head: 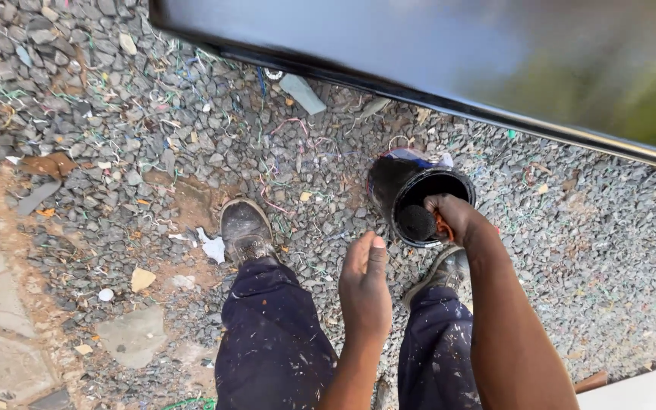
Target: Applying a dark stain to a wooden furniture frame using a sponge applicator.
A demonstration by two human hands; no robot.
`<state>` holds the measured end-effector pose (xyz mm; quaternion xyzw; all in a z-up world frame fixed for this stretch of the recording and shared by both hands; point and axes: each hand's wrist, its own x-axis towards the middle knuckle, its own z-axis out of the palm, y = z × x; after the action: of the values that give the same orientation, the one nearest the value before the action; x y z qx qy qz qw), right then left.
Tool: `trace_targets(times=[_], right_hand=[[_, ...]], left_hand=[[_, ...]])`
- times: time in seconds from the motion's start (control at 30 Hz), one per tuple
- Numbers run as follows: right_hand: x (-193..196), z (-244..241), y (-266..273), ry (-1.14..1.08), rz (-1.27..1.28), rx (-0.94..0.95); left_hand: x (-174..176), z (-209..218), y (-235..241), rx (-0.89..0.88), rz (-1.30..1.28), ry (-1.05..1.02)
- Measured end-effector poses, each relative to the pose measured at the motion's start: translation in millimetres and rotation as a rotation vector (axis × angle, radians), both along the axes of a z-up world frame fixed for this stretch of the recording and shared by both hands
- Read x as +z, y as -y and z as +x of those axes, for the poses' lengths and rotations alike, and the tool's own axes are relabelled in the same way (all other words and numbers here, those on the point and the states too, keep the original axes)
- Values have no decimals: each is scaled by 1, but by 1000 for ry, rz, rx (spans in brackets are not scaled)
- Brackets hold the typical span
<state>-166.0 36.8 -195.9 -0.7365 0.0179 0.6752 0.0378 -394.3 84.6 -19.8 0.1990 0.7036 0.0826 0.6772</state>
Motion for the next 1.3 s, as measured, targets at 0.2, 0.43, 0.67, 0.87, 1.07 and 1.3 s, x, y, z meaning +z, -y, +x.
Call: trace_targets(times=[0.2,0.43,0.67,0.87,1.07,1.3], right_hand=[[-34,-4,15,292,21,-160],[9,-11,-5,38,-50,-398],[-24,32,65,-7,20,-461],[9,64,91,-45,243,-435],[26,101,79,-37,485,-133],[57,91,42,20,565,195]], left_hand=[[8,2,-15,-164,50,-3],[7,11,-10,-91,4,-39],[1,29,10,-46,11,-83],[-5,55,46,-15,77,-116],[-67,78,92,-26,64,-185],[-94,102,100,33,15,-113]])
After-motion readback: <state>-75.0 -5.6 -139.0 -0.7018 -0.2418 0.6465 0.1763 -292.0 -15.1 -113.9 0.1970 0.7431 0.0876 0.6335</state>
